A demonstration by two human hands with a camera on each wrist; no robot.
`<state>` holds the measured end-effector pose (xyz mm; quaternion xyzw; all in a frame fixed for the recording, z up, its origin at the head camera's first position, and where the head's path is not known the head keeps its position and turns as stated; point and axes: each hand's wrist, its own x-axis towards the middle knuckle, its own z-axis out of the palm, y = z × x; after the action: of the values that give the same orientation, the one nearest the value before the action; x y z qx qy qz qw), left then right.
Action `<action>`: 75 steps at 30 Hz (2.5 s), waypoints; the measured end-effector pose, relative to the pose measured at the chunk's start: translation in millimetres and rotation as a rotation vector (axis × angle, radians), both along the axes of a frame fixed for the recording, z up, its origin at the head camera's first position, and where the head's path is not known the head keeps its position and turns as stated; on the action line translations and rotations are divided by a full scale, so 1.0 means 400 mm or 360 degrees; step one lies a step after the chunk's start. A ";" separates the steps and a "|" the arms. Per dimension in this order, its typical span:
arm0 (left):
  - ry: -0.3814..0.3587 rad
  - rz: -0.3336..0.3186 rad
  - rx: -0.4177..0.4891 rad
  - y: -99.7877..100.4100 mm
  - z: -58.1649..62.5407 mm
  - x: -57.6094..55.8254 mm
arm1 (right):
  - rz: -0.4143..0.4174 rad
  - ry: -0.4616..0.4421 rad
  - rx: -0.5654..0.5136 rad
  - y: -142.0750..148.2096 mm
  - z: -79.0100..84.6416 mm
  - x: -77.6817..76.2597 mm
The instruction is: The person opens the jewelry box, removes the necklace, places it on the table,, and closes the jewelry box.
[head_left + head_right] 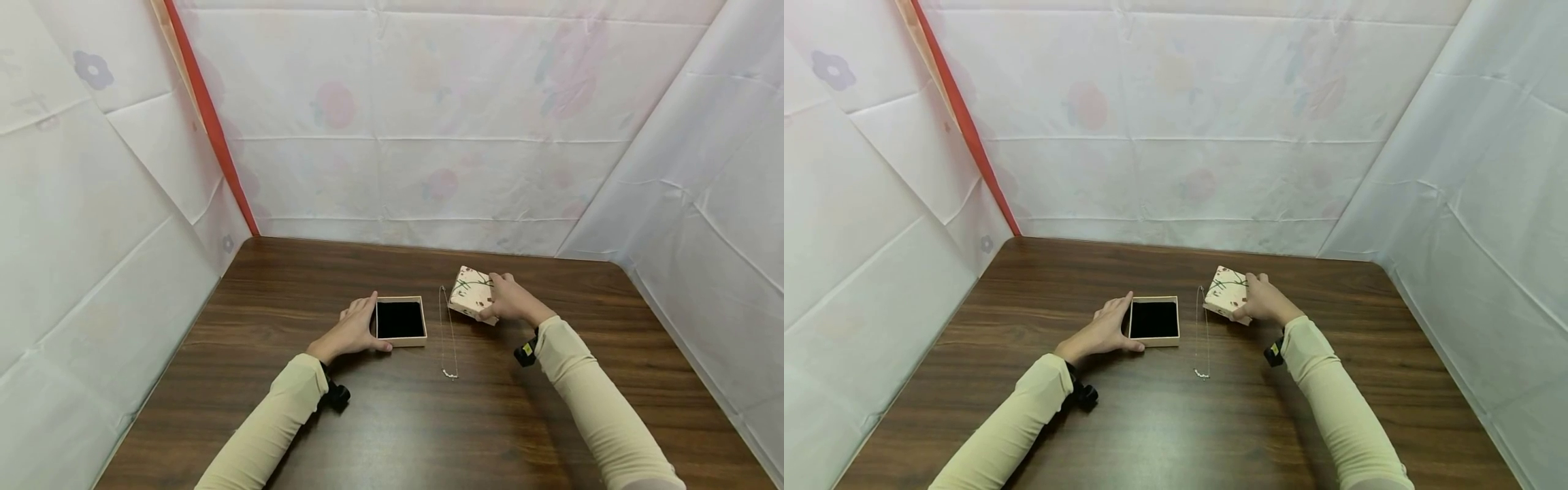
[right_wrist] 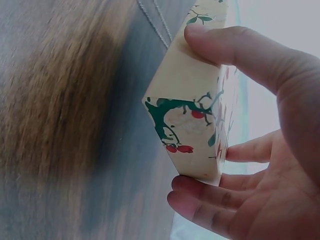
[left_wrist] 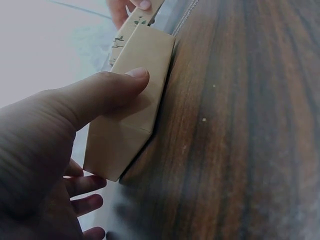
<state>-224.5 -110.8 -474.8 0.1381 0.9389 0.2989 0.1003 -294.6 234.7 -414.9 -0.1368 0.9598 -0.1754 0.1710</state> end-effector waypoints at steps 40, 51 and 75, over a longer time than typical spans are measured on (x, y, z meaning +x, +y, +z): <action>0.0008 0.0014 -0.0010 -0.010 0.001 0.003 | 0.0075 0.0061 -0.0150 -0.083 0.035 0.013; 0.0009 0.0017 -0.0021 -0.009 -0.001 0.002 | 0.0147 0.0071 -0.0172 -0.115 0.046 0.024; 0.0029 0.0029 -0.0024 -0.010 0.003 0.000 | 0.0283 0.0050 -0.0187 -0.189 0.054 0.040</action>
<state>-224.4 -114.9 -473.7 0.1314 0.9433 0.2913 0.0901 -278.5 159.1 -393.2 -0.2341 0.9345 -0.2133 0.1624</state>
